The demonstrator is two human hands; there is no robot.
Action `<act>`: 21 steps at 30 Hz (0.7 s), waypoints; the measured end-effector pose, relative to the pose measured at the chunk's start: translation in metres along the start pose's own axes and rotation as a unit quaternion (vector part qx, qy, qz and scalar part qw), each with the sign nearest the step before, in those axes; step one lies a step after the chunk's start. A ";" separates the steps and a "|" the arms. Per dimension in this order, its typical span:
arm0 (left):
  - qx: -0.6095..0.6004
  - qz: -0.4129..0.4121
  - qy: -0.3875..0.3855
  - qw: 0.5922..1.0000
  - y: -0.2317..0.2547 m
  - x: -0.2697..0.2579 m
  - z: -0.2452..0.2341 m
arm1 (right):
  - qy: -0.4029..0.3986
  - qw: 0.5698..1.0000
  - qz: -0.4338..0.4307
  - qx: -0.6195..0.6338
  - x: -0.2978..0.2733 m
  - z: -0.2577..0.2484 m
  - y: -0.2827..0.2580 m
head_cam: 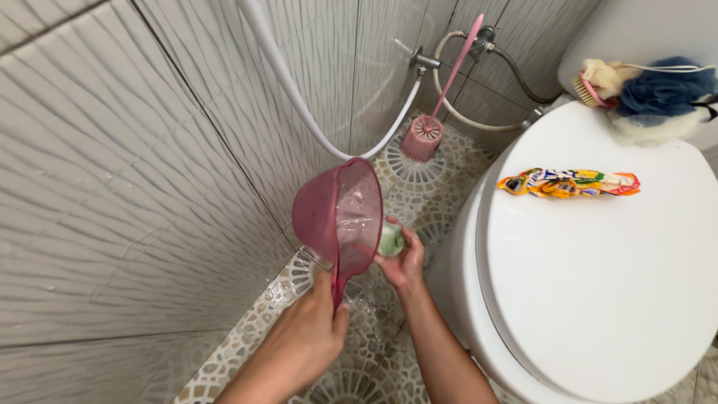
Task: The person scrubs the bathroom wall tiles using a cloth and detergent, then rinses the walls by pouring water from a bucket with a scoop.
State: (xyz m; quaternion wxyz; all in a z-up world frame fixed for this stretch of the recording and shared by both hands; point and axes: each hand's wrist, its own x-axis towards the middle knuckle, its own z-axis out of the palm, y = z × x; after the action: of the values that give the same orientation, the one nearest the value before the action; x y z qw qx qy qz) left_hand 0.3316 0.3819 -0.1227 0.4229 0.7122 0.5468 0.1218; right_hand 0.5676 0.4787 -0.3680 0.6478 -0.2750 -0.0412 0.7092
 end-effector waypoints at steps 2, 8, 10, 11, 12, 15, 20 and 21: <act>0.077 -0.031 0.002 0.997 0.021 -0.004 -0.006 | 0.009 0.998 -0.029 0.051 -0.002 0.025 -0.002; 0.140 0.059 0.057 0.987 0.046 -0.014 -0.010 | -0.027 0.998 -0.054 0.018 0.021 0.026 0.003; 0.158 0.055 0.050 0.985 0.051 -0.014 -0.009 | -0.010 0.999 -0.052 0.011 0.039 0.016 0.010; 0.174 0.050 0.043 0.982 0.053 -0.014 -0.008 | 0.009 0.999 -0.048 0.002 0.048 0.011 0.013; 0.174 0.054 0.043 0.982 0.056 -0.014 -0.007 | 0.009 0.999 -0.052 0.002 0.053 0.007 0.017; 0.143 0.091 0.066 0.983 0.066 -0.007 -0.007 | -0.044 0.995 -0.076 -0.054 0.047 0.006 0.020; -0.203 0.099 -0.091 0.970 0.099 0.007 -0.003 | 0.111 0.977 -0.018 -0.180 0.000 0.021 0.023; -0.200 0.108 -0.101 0.969 0.108 0.010 0.003 | 0.134 0.974 -0.020 -0.183 -0.010 0.021 0.026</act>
State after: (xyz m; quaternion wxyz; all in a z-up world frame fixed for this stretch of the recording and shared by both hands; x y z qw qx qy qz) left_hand 0.4101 0.3843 -0.0482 0.5941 0.6765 0.3857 0.2015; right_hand 0.5354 0.4718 -0.3578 0.5999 -0.4807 -0.0889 0.6333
